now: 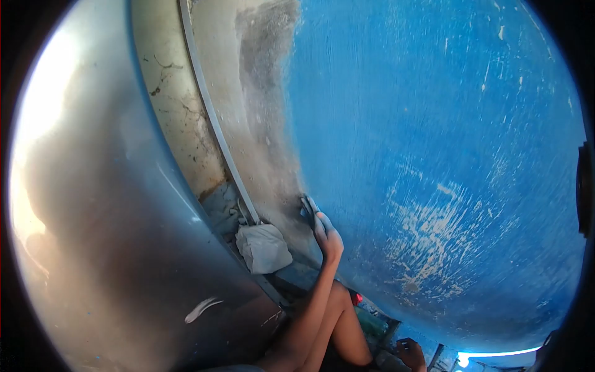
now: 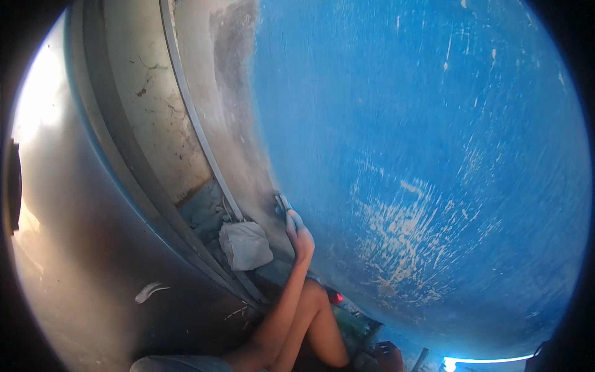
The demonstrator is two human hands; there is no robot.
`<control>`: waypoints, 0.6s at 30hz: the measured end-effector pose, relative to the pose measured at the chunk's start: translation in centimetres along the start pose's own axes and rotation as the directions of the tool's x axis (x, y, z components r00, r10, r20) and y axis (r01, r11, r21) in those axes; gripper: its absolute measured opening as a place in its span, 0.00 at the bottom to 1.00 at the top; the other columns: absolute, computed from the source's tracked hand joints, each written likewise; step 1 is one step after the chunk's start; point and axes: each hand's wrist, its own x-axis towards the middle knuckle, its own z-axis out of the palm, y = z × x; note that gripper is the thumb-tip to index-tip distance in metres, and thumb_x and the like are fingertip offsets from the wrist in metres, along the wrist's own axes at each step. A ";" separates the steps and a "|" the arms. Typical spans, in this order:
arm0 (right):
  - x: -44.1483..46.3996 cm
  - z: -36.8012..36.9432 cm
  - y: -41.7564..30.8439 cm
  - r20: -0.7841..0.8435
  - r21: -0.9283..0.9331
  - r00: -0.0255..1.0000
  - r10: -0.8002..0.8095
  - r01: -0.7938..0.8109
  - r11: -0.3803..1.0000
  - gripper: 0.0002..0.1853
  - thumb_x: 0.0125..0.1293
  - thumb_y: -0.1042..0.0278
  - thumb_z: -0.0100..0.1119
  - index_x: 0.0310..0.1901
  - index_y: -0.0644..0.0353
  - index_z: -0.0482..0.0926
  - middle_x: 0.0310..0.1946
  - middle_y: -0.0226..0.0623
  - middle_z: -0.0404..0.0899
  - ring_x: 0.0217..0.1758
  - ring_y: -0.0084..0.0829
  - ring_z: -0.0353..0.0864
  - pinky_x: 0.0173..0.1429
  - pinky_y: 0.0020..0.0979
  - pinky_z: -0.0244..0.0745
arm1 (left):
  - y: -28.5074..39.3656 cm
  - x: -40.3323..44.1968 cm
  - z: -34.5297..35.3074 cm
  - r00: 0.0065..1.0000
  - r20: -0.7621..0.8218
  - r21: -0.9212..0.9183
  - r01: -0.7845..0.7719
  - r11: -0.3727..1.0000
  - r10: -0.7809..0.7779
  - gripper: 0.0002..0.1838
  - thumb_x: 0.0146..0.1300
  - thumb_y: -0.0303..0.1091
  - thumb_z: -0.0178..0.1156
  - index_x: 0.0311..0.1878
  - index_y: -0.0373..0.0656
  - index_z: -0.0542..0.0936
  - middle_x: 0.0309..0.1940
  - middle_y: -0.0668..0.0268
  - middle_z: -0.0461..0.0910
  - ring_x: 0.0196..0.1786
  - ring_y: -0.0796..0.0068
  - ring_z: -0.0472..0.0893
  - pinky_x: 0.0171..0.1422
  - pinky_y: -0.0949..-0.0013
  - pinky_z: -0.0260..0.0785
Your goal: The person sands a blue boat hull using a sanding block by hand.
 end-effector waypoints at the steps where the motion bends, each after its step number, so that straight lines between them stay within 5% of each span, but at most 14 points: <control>1: -0.1 0.0 0.0 0.000 -0.002 1.000 0.010 -0.010 1.000 0.15 0.65 0.60 0.62 0.46 0.63 0.80 0.35 0.44 0.85 0.34 0.35 0.85 0.38 0.35 0.78 | -0.9 -0.2 -0.3 1.000 -0.001 0.000 0.011 1.000 -0.011 0.32 0.78 0.48 0.39 0.72 0.28 0.58 0.73 0.46 0.59 0.74 0.54 0.60 0.77 0.62 0.50; 4: -0.3 -0.1 -0.4 0.004 0.012 0.999 0.038 -0.038 0.999 0.15 0.66 0.60 0.61 0.46 0.64 0.80 0.33 0.44 0.85 0.33 0.34 0.86 0.36 0.34 0.78 | -9.9 -1.4 -1.1 0.924 -0.064 -0.172 0.363 0.916 -0.378 0.28 0.78 0.43 0.40 0.68 0.27 0.63 0.68 0.45 0.65 0.68 0.55 0.67 0.72 0.60 0.56; 10: 0.1 -0.2 -1.4 0.001 0.056 0.998 0.066 -0.066 0.996 0.16 0.68 0.60 0.58 0.45 0.67 0.81 0.29 0.44 0.86 0.29 0.32 0.86 0.32 0.32 0.78 | -4.9 0.1 -1.7 0.796 -0.128 -0.187 0.567 0.802 -0.592 0.27 0.78 0.43 0.40 0.67 0.28 0.66 0.66 0.45 0.67 0.65 0.56 0.69 0.69 0.60 0.59; 12: 0.5 0.4 0.6 -0.030 -0.022 1.000 0.003 -0.004 1.000 0.16 0.69 0.60 0.58 0.45 0.67 0.80 0.29 0.43 0.85 0.29 0.31 0.86 0.32 0.32 0.78 | -0.5 0.5 -1.6 0.929 0.079 -0.031 0.364 0.931 -0.361 0.30 0.79 0.46 0.38 0.70 0.27 0.61 0.71 0.48 0.63 0.69 0.53 0.66 0.74 0.61 0.53; 13: 0.4 0.8 1.4 -0.060 -0.089 0.995 -0.075 0.070 0.994 0.16 0.69 0.60 0.58 0.45 0.67 0.80 0.29 0.43 0.85 0.28 0.31 0.86 0.31 0.32 0.77 | 0.3 0.9 -1.3 0.925 0.080 -0.022 0.375 0.927 -0.372 0.30 0.79 0.46 0.38 0.70 0.27 0.61 0.71 0.48 0.63 0.69 0.53 0.66 0.74 0.61 0.53; 15: -0.4 0.6 0.5 -0.050 -0.049 0.999 -0.006 0.004 0.999 0.16 0.68 0.59 0.59 0.45 0.64 0.81 0.31 0.45 0.86 0.32 0.36 0.86 0.36 0.36 0.78 | 1.1 1.3 -1.0 0.995 0.065 0.029 -0.072 0.997 0.070 0.30 0.79 0.46 0.37 0.70 0.28 0.60 0.71 0.48 0.61 0.71 0.54 0.64 0.74 0.61 0.53; 17: -0.7 0.0 -1.3 -0.051 -0.005 0.998 0.049 -0.049 0.999 0.16 0.67 0.57 0.60 0.45 0.61 0.82 0.34 0.48 0.86 0.37 0.41 0.87 0.41 0.40 0.79 | -3.6 1.0 -1.5 0.996 0.088 -0.037 0.015 0.999 -0.011 0.31 0.79 0.46 0.36 0.71 0.28 0.59 0.73 0.48 0.59 0.74 0.56 0.61 0.76 0.62 0.51; 18: -0.8 -0.4 -2.3 -0.025 0.024 0.995 0.098 -0.097 0.995 0.15 0.67 0.58 0.60 0.46 0.61 0.82 0.34 0.48 0.86 0.36 0.41 0.87 0.40 0.39 0.79 | -7.3 0.8 -2.0 0.957 -0.013 -0.050 0.289 0.956 -0.290 0.29 0.79 0.44 0.37 0.71 0.29 0.61 0.72 0.47 0.61 0.74 0.55 0.61 0.76 0.61 0.51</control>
